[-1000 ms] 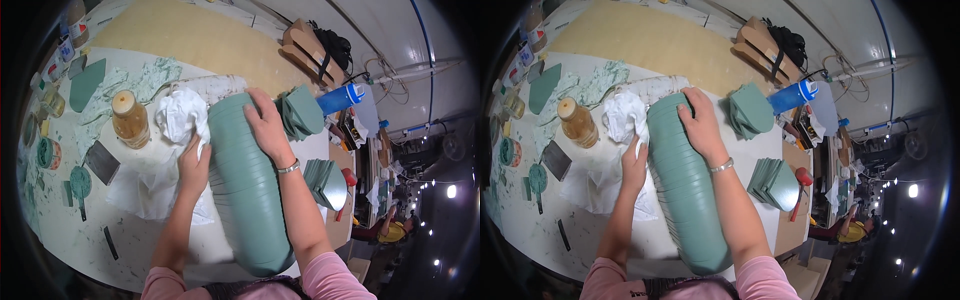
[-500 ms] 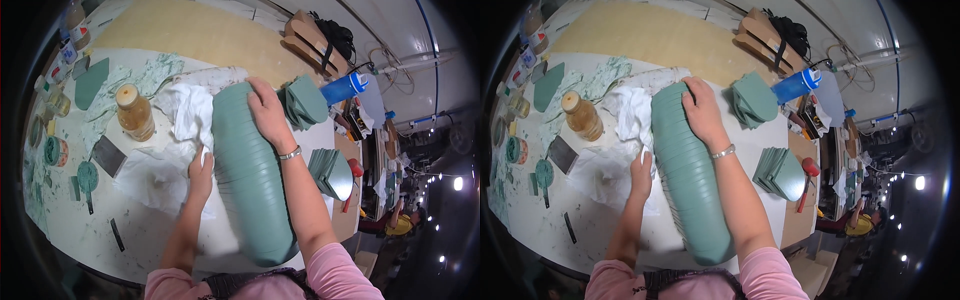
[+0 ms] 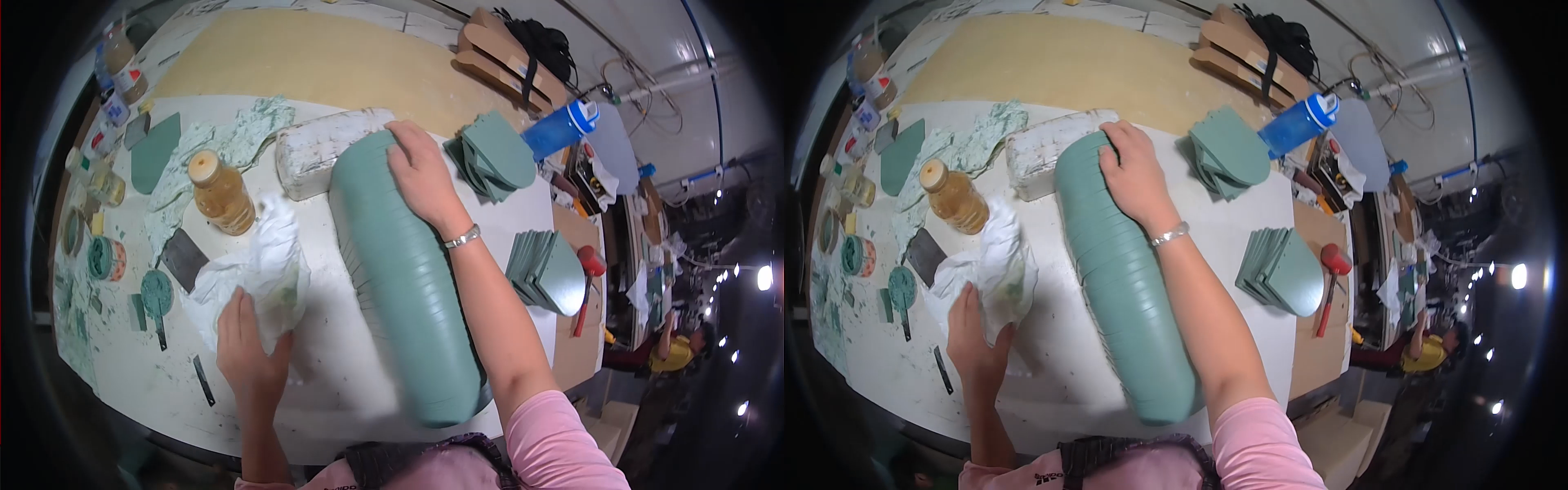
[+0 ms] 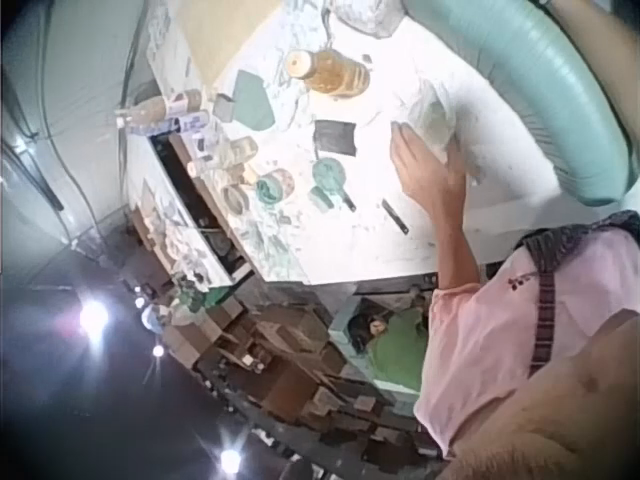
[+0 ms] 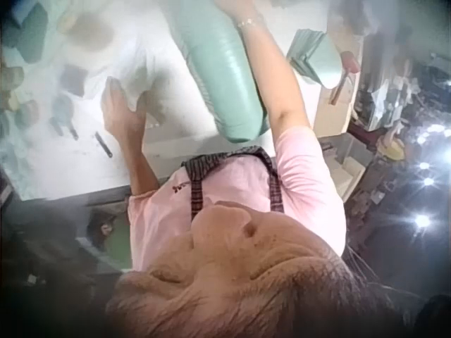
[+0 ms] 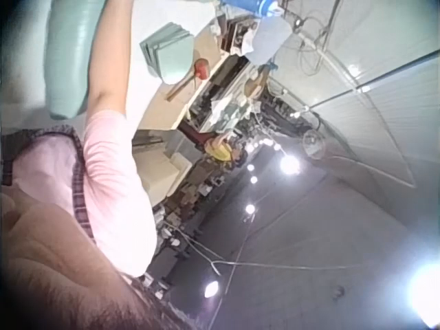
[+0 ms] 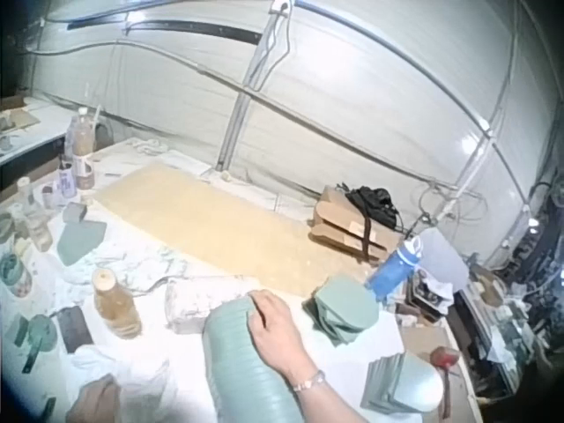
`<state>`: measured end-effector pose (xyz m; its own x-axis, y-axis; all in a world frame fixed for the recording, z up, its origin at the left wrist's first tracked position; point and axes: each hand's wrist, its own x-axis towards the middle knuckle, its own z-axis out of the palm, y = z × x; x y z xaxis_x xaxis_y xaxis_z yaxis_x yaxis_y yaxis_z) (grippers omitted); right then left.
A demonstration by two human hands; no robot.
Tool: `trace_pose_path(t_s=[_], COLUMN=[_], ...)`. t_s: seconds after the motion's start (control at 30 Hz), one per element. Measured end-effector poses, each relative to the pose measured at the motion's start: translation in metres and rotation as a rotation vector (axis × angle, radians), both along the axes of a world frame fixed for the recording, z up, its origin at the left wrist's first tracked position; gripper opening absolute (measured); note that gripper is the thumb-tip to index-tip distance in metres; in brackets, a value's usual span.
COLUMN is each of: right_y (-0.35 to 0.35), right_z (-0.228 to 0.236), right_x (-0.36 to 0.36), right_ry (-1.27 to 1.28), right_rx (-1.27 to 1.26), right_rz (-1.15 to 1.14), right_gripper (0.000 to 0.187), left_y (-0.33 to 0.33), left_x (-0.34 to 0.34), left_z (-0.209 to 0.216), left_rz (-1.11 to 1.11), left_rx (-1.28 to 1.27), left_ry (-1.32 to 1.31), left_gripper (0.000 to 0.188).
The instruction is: The person cleans a stack of green curved components using a cloth. They apply a liquid from a bottle onto the cloth several times and wipe the exterior surface and edges of the stacked items, occasionally removing a single piece to wipe it individually.
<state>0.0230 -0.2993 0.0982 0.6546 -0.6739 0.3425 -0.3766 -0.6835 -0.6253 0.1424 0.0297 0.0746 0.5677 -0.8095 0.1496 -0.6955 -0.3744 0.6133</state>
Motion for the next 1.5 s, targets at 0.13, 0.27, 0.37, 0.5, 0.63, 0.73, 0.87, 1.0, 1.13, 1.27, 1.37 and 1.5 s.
trace_pose_path(t_s=[0.13,0.27,0.37,0.5,0.63,0.73,0.87,1.0,1.13,1.27,1.37,1.5], right_y=[-0.008,-0.012,0.012,0.065,0.163,0.229,0.253,0.24,0.24,0.241,0.239,0.239], right_z=[-0.006,-0.007,0.024,0.072,0.028,-0.006,-0.066,-0.079,-0.083,-0.089,-0.088,-0.089], right_x=[-0.01,-0.01,-0.051,-0.211,-0.312,-0.317,-0.304,-0.303,-0.305,-0.304,-0.305,-0.304], right_ry=[0.024,-0.037,-0.084,0.157,0.348,0.275,-0.104,-0.249,-0.294,-0.344,-0.328,-0.363], right_rx=[-0.02,-0.024,0.182,0.462,0.549,0.639,0.64,0.623,0.629,0.62,0.637,0.662], right_rz=[-0.047,0.031,0.092,0.202,0.054,-0.058,-0.15,-0.06,-0.055,-0.055,-0.058,-0.038], right_gripper=[0.035,0.047,0.06,0.098,0.127,0.126,0.113,0.102,0.099,0.097,0.096,0.094], left_y=[-0.085,-0.222,-0.248,-0.259,-0.249,-0.248,-0.244,-0.246,-0.243,-0.236,-0.236,-0.238], left_x=[-0.001,0.024,0.037,0.028,0.025,0.017,0.01,0.025,0.021,0.023,0.024,0.013], left_z=[0.022,-0.011,-0.045,-0.039,-0.043,-0.049,-0.055,-0.063,-0.077,-0.085,-0.09,-0.09], left_rz=[-0.25,-0.244,-0.286,-0.34,-0.291,-0.301,-0.31,-0.353,-0.296,-0.167,-0.067,-0.019], left_rx=[-0.356,-0.525,-0.469,-0.349,-0.397,-0.426,-0.49,-0.482,-0.525,-0.457,-0.421,-0.475], left_ry=[0.139,0.626,0.618,0.472,0.432,0.498,0.564,0.602,0.79,1.107,1.188,1.359], left_gripper=[0.062,0.054,0.044,0.032,0.031,0.03,0.029,0.03,0.038,0.055,0.063,0.067])
